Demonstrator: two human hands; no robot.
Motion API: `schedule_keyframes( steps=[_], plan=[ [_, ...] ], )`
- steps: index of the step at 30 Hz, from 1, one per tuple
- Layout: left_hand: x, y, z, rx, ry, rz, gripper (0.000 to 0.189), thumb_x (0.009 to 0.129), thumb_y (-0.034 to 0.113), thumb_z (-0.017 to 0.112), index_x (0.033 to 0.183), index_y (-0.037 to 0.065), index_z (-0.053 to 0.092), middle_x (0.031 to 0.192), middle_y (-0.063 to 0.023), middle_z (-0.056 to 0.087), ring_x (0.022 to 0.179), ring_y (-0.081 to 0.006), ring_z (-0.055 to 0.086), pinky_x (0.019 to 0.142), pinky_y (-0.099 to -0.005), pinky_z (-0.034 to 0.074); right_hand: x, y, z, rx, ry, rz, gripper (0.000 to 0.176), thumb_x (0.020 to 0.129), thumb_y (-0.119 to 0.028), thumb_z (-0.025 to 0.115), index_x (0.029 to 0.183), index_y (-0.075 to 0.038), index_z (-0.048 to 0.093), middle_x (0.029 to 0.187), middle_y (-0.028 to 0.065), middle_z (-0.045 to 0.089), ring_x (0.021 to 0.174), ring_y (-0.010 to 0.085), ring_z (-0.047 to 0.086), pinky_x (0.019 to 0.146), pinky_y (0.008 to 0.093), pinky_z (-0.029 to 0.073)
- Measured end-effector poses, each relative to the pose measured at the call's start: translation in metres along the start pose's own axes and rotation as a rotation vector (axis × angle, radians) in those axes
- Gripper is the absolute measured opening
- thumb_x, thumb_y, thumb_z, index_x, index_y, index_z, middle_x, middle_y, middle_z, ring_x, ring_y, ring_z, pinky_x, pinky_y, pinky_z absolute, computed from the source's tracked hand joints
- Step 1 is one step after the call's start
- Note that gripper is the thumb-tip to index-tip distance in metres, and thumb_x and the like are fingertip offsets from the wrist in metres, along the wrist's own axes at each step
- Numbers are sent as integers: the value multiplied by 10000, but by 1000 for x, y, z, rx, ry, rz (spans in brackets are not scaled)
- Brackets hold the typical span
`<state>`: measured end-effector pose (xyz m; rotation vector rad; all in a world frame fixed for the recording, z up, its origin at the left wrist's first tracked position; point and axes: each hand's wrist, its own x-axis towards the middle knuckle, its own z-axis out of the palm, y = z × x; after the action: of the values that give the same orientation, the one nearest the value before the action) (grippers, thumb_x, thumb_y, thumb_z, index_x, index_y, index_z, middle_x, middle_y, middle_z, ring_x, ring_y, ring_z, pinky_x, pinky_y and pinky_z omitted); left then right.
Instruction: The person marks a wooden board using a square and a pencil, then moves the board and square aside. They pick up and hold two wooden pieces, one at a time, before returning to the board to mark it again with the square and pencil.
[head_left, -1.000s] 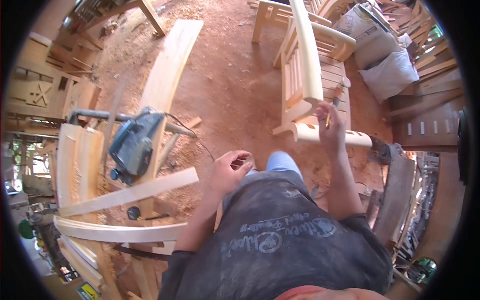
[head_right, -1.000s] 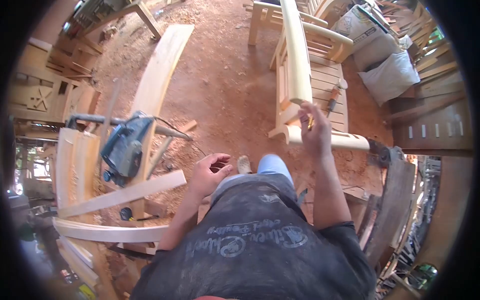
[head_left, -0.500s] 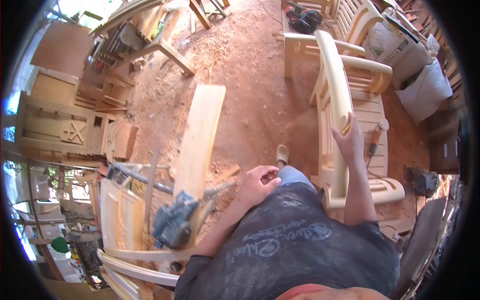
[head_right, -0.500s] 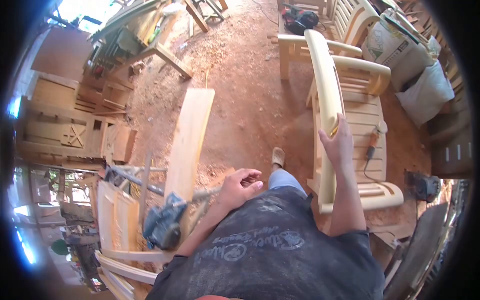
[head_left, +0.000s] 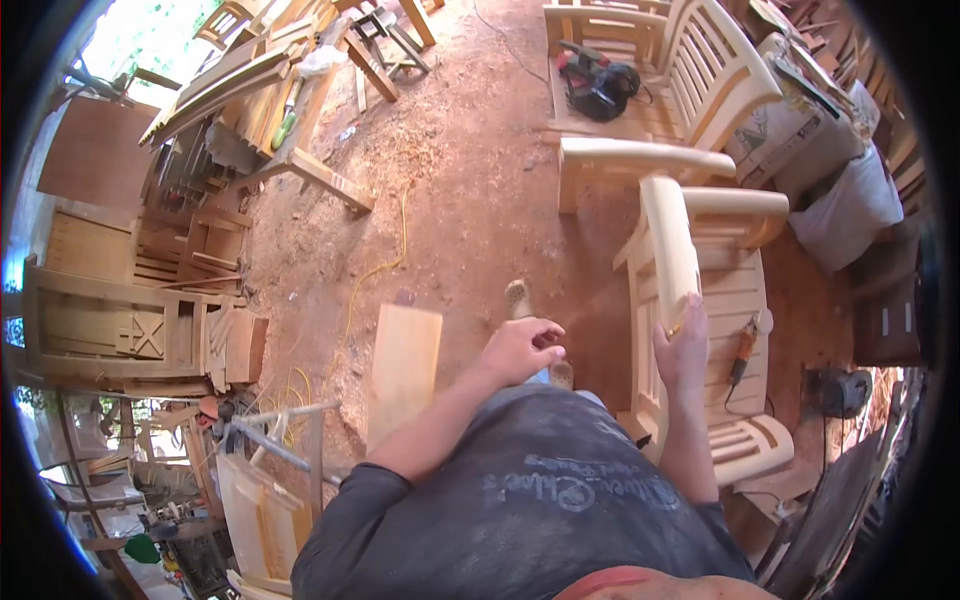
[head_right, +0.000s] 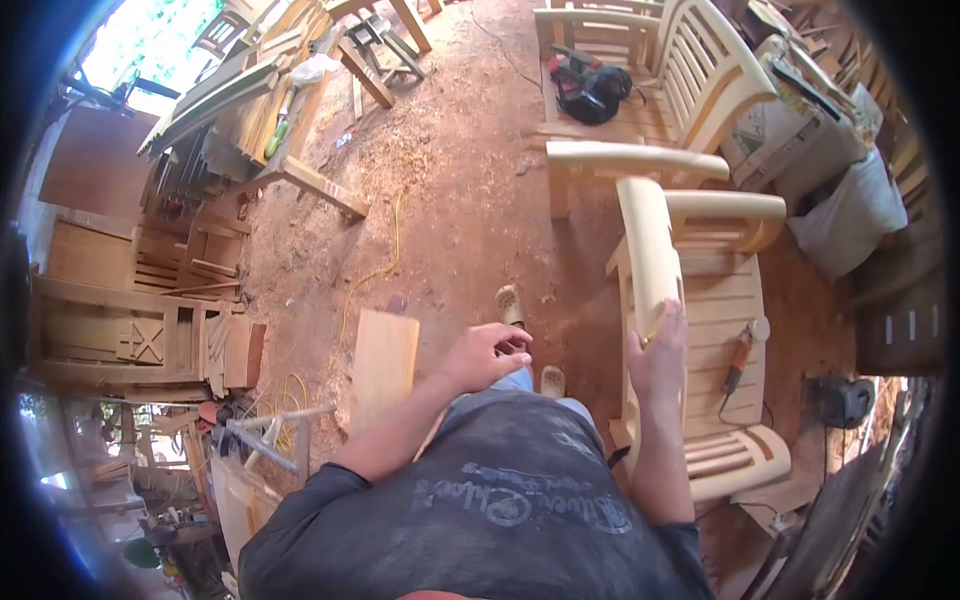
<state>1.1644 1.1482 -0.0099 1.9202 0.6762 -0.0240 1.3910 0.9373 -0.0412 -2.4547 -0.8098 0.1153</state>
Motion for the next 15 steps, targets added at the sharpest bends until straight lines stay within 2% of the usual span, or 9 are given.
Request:
schedule_keyframes(
  steps=[4, 8, 9, 10, 11, 14, 15],
  plan=[
    [75, -35, -49, -16, 30, 97, 373, 903, 235, 816, 1221, 51, 750, 1086, -147, 780, 991, -243, 766, 914, -376, 604, 68, -33, 24, -82, 48, -14, 770, 872, -81, 770, 1537, 50, 405, 1499, 303, 520, 1439, 447, 468, 1218, 490, 383],
    [145, -89, -108, -135, 98, 46, 352, 907, 244, 805, 1202, 59, 758, 1070, -134, 782, 979, -230, 762, 900, -375, 602, 171, -108, 47, -97, 47, -166, 768, 871, -63, 764, 1538, 46, 400, 1496, 282, 531, 1412, 452, 496, 1197, 495, 405],
    [162, -107, -123, -45, 131, 66, 363, 905, 284, 809, 1199, 74, 765, 1057, -129, 783, 962, -222, 762, 886, -365, 602, 198, -121, 64, -71, 33, -209, 759, 877, -71, 764, 1534, 39, 402, 1490, 285, 531, 1403, 459, 498, 1184, 504, 413],
    [172, -114, -144, -87, 158, 37, 386, 899, 315, 812, 1196, 71, 766, 1050, -129, 783, 950, -219, 764, 882, -352, 605, 225, -156, 67, -48, 14, -252, 750, 882, -79, 763, 1531, 31, 404, 1483, 288, 530, 1394, 466, 499, 1172, 512, 421],
    [184, -124, -164, -116, 168, 19, 391, 902, 319, 809, 1196, 64, 764, 1052, -129, 783, 947, -220, 764, 885, -352, 606, 245, -190, 71, -37, -55, -182, 630, 890, -104, 766, 1448, -8, 490, 1364, 262, 626, 1273, 443, 601, 1078, 507, 491],
    [209, -139, -233, -161, 280, -51, 391, 906, 297, 809, 1198, 42, 757, 1060, -128, 782, 944, -212, 763, 886, -341, 609, 318, -251, 107, -74, -428, -339, 453, 898, -129, 760, 1307, -47, 586, 1182, 222, 716, 1111, 431, 682, 972, 514, 535],
    [208, -143, -255, -164, 326, -87, 389, 906, 284, 811, 1199, 35, 755, 1063, -127, 782, 943, -207, 763, 885, -336, 609, 336, -274, 120, -91, -535, -376, 282, 940, -202, 730, 1175, -62, 660, 1081, 198, 754, 1028, 426, 708, 921, 524, 549]
  ],
)
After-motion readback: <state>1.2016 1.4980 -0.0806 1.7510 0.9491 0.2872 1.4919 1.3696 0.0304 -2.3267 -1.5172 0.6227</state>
